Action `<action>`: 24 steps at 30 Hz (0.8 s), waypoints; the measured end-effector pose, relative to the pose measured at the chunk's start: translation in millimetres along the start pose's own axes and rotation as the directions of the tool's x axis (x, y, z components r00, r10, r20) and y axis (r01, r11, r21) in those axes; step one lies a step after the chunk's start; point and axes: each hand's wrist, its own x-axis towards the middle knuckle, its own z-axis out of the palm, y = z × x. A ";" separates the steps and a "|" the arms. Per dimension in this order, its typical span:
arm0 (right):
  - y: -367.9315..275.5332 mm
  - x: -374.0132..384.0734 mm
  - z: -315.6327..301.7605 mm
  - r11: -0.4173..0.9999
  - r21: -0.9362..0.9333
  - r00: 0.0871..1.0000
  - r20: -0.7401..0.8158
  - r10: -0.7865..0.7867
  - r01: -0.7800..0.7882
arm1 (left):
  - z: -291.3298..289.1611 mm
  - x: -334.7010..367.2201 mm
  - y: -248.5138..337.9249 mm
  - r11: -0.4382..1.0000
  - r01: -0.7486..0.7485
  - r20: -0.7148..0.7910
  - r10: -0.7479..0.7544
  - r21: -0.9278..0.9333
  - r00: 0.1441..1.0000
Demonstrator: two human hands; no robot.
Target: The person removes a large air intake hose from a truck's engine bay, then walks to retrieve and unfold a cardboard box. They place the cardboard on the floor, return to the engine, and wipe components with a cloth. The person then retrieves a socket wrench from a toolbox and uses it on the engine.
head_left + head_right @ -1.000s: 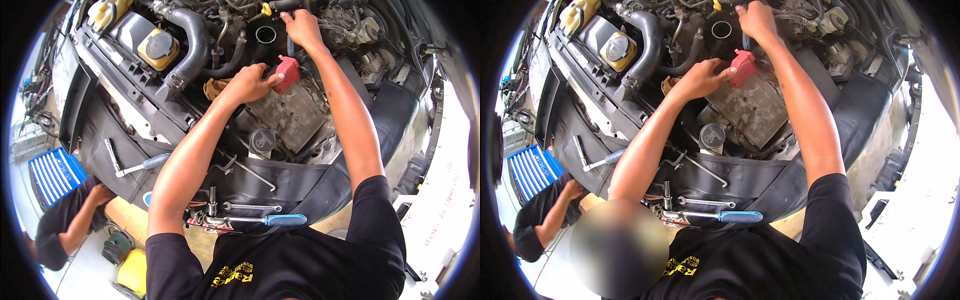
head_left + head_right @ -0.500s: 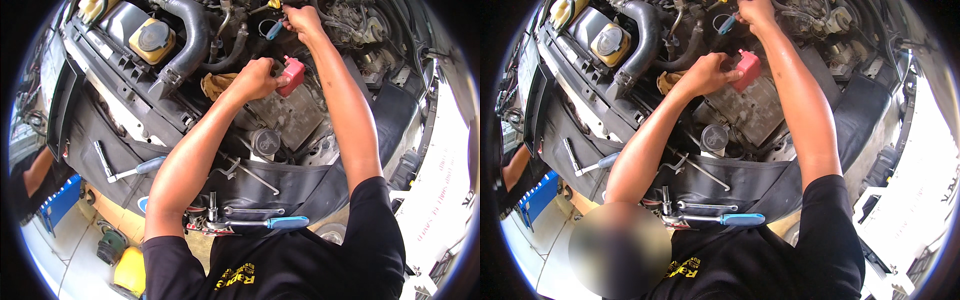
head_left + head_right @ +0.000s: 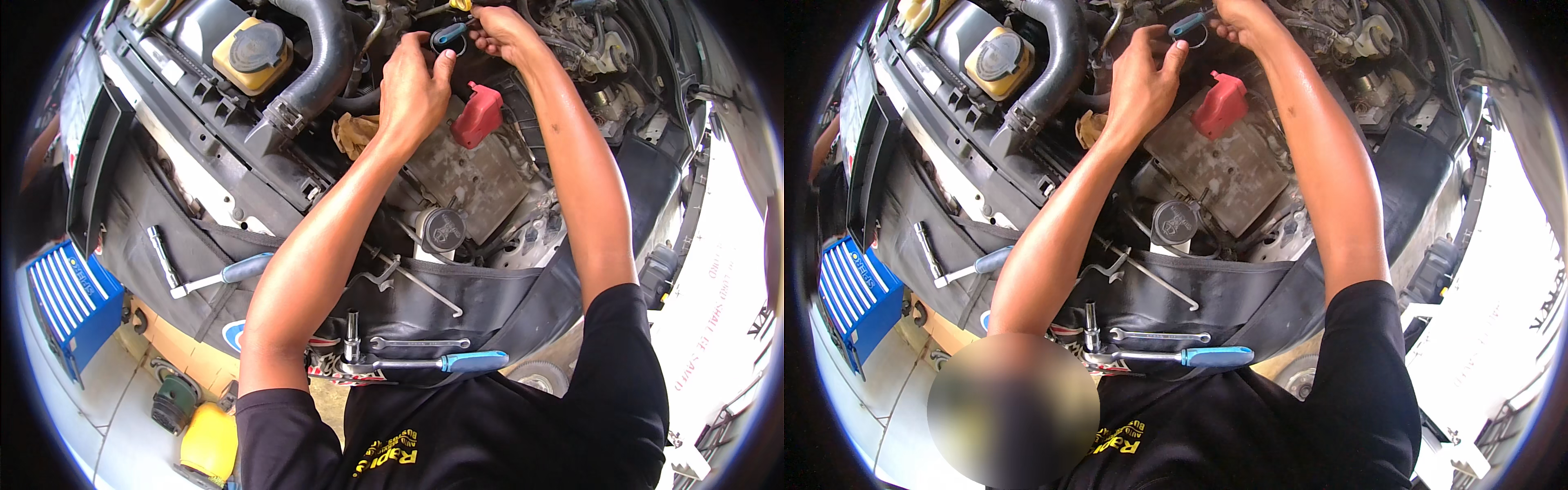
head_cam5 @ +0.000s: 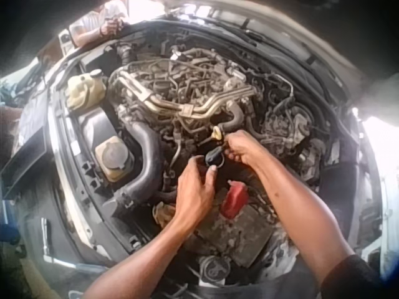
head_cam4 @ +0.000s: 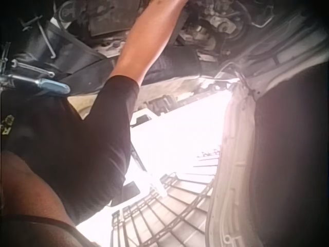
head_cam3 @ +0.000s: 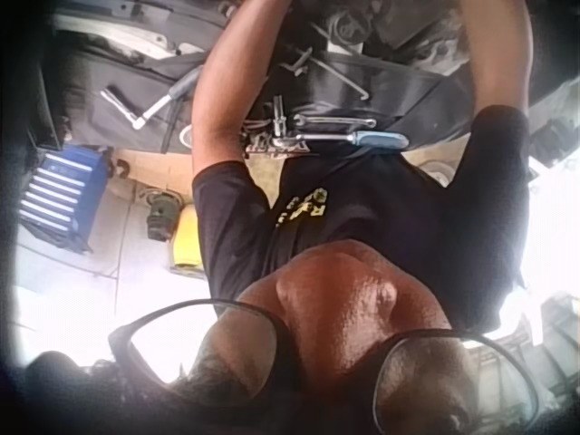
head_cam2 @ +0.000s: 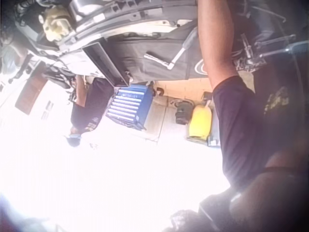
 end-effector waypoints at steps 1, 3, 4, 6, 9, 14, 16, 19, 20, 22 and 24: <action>-15.0 -23.8 8.6 0.992 -0.117 0.997 -0.044 -0.055 0.050 | 2.1 0.0 -7.3 0.999 -0.036 -0.003 0.036 -0.013 0.999; -19.7 -33.6 4.5 0.987 -0.154 0.996 -0.070 -0.059 0.048 | 5.4 -0.1 -7.4 0.996 -0.090 0.022 0.090 -0.005 0.996; -20.1 -34.3 4.2 0.984 -0.174 0.995 -0.079 -0.062 0.047 | 3.6 0.2 -5.9 0.995 -0.099 0.034 0.099 0.021 0.995; -7.9 -16.9 -1.8 0.970 -0.217 0.992 -0.046 -0.122 0.109 | 0.7 -0.8 -1.6 0.990 -0.115 0.070 0.109 0.085 0.992; 47.9 42.7 -24.4 0.643 -0.652 0.792 -0.106 -0.601 0.401 | 11.2 -4.9 5.4 0.968 -0.203 0.230 0.166 0.148 0.959; 35.3 18.0 -2.8 0.372 -0.865 0.774 0.028 -0.632 0.336 | 22.5 -21.3 -7.9 0.910 -0.326 0.400 0.207 0.256 0.893; 32.2 -4.7 -6.8 0.439 -0.838 0.801 -0.003 -0.599 0.325 | 17.7 -23.4 1.9 0.879 -0.365 0.441 0.209 0.307 0.873; 26.4 -16.7 -6.4 0.554 -0.769 0.827 -0.061 -0.559 0.319 | 10.6 -22.7 16.6 0.835 -0.405 0.461 0.211 0.374 0.862; 15.5 -21.3 0.1 0.670 -0.660 0.863 -0.065 -0.501 0.339 | 7.0 -22.0 18.2 0.822 -0.405 0.454 0.206 0.401 0.867; 0.6 -5.2 -10.4 0.994 -0.071 0.988 0.131 -0.077 0.087 | 5.8 -26.2 21.6 0.826 -0.388 0.550 0.116 0.410 0.827; 4.8 33.2 -19.2 0.861 0.432 0.937 0.325 0.128 -0.268 | 2.7 -31.5 20.7 0.821 -0.431 0.649 0.100 0.374 0.754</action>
